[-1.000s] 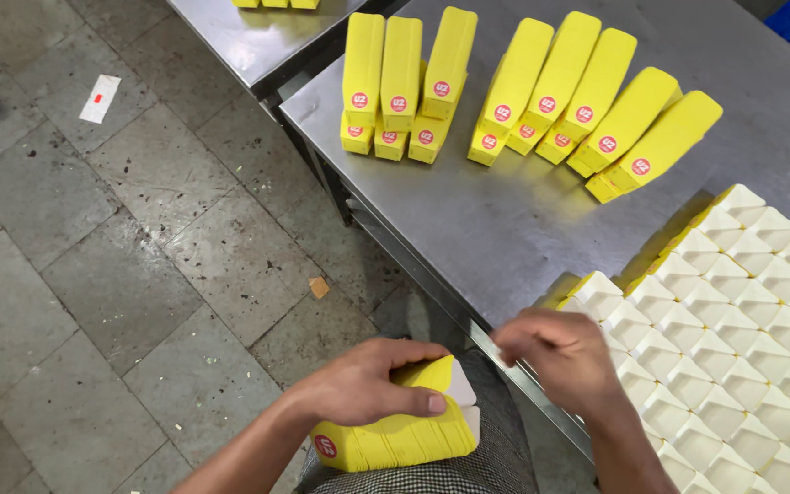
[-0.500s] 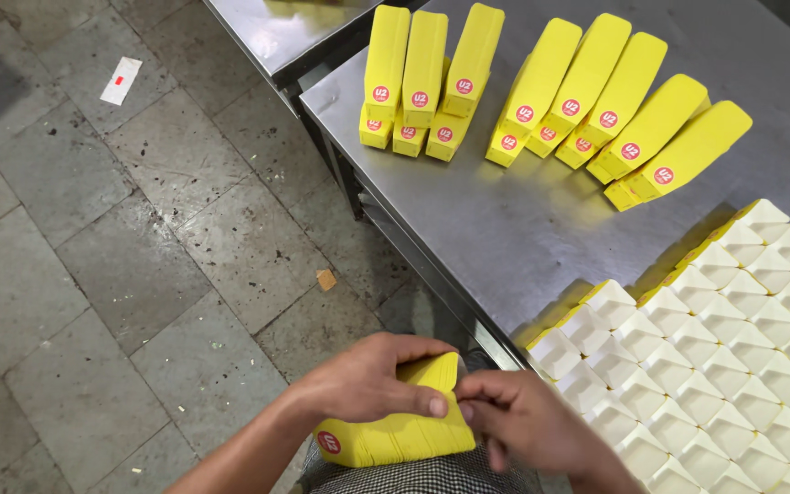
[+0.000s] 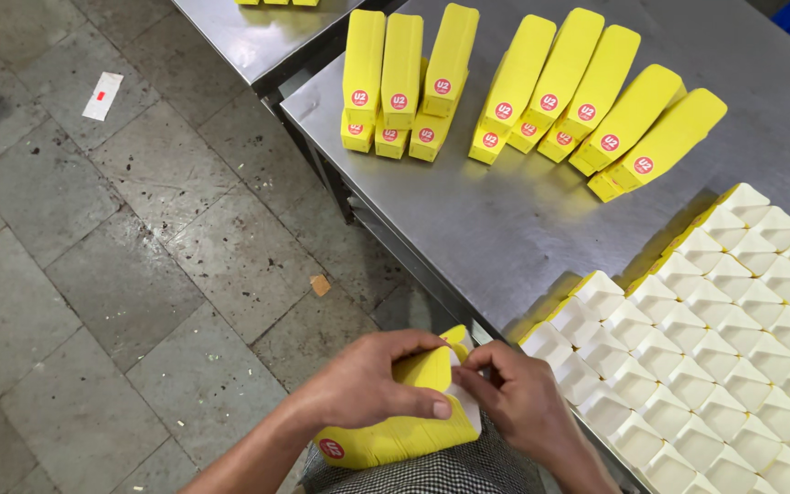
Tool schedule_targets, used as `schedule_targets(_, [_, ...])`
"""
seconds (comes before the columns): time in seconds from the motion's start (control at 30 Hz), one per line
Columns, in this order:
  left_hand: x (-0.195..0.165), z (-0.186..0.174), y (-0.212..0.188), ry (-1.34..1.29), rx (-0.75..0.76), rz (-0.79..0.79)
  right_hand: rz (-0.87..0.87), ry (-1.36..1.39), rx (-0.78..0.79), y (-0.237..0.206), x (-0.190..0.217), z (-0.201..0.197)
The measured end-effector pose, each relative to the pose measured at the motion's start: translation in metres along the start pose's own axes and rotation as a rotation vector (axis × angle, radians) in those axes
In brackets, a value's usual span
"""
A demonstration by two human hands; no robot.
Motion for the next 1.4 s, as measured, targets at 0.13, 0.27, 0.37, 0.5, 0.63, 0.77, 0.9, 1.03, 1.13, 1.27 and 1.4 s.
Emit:
schedule_targets(0.13, [0.005,0.000,0.000,0.005,-0.009,-0.063,-0.070,0.217,-0.083,0.014,0.003,-0.015])
schedule_targets(0.27, [0.001,0.005,-0.001,-0.203,0.041,-0.003,0.045,0.336,-0.254,0.033,-0.013,-0.041])
schedule_targets(0.37, [-0.003,0.010,0.000,-0.219,0.085,0.067,0.040,-0.011,-0.267,0.029,-0.016,-0.045])
schedule_targets(0.5, [-0.006,0.018,0.008,-0.150,0.104,0.030,-0.232,0.140,-0.086,0.004,0.007,-0.035])
schedule_targets(0.63, [-0.015,0.036,0.024,-0.039,0.098,-0.032,-0.386,-0.226,-0.024,0.000,-0.005,-0.040])
schedule_targets(0.77, [-0.005,0.048,0.042,0.094,0.059,-0.266,0.017,-0.151,-0.121,0.059,-0.086,-0.108])
schedule_targets(0.9, [-0.004,0.056,0.062,0.056,0.060,-0.334,-0.021,-0.474,-0.390,0.139,-0.139,-0.216])
schedule_targets(1.03, [-0.002,0.064,0.070,0.029,0.027,-0.399,0.115,-0.564,-0.349,0.201,-0.175,-0.245])
schedule_targets(1.13, [-0.003,0.060,0.070,0.002,-0.034,-0.446,0.177,-0.680,-0.190,0.224,-0.190,-0.232])
schedule_targets(1.27, [-0.014,0.059,0.071,0.025,0.014,-0.391,0.275,-0.751,-0.068,0.234,-0.212,-0.229])
schedule_targets(1.4, [-0.023,0.063,0.073,0.028,0.086,-0.343,0.246,-0.650,-0.195,0.223,-0.201,-0.237])
Point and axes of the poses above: each hand's wrist, its own y-axis towards the middle knuckle, its own z-axis out of the palm, x = y × z, the point moved 9 cm from there along y, towards the middle knuckle, and after that the axes turned 13 degrees about -x, right-handed, at the moved point
